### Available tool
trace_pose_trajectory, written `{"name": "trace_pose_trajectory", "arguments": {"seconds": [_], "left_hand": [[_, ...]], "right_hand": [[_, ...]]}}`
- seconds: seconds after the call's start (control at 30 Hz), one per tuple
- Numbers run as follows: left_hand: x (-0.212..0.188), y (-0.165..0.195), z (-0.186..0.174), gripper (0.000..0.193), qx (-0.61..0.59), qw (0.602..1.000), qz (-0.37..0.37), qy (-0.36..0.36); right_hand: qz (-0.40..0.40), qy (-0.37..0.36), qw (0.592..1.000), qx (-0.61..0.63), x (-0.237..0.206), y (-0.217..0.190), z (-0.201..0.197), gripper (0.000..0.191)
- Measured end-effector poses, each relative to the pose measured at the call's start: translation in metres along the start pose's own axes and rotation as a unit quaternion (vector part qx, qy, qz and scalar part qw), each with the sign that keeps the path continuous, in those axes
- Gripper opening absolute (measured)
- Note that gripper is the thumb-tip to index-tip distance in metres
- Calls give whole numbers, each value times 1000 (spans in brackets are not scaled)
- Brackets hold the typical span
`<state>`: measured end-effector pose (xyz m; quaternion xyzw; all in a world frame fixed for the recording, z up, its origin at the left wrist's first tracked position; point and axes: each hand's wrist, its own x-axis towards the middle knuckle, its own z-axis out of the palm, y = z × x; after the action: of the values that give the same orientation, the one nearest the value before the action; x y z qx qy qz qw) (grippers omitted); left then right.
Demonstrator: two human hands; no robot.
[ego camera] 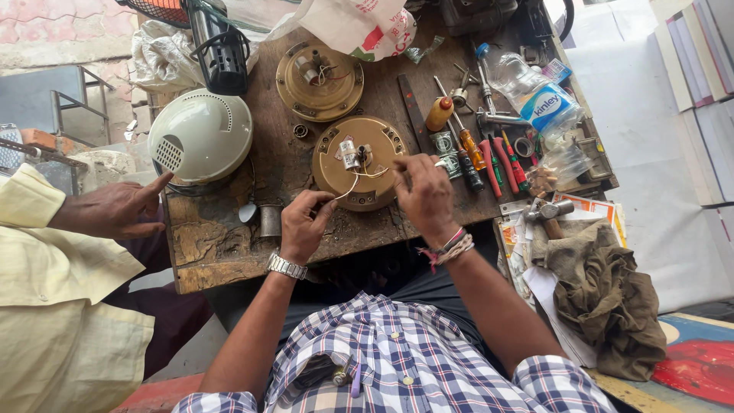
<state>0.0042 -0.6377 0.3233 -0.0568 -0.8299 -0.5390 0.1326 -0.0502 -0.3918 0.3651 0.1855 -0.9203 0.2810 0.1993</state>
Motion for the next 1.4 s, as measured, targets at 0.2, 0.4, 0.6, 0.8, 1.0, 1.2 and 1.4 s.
{"name": "trace_pose_trajectory", "arguments": {"seconds": [0.2, 0.4, 0.6, 0.8, 1.0, 1.2, 1.4], "left_hand": [[-3, 2, -1, 12, 14, 999, -42, -9], [-11, 13, -22, 17, 88, 996, -14, 25], [-4, 24, -30, 17, 147, 989, 17, 23], [29, 30, -23, 14, 41, 997, 57, -5], [22, 41, -9, 20, 15, 979, 83, -188], [21, 32, 8, 30, 32, 966, 181, -184], [25, 25, 40, 18, 148, 965, 191, -98]], "right_hand": [[-6, -85, 996, 27, -18, -46, 36, 14], [-16, -29, 999, 31, -14, -65, 68, 30], [-27, -5, 1000, 3, -10, -62, 67, 13], [21, 41, 998, 34, -21, -51, 52, 13], [120, 43, 989, 70, -29, -42, 42, 17], [291, -62, 929, 218, -33, -19, 40, 20], [245, -53, 946, 204, -43, 2, 46, 20]]}}
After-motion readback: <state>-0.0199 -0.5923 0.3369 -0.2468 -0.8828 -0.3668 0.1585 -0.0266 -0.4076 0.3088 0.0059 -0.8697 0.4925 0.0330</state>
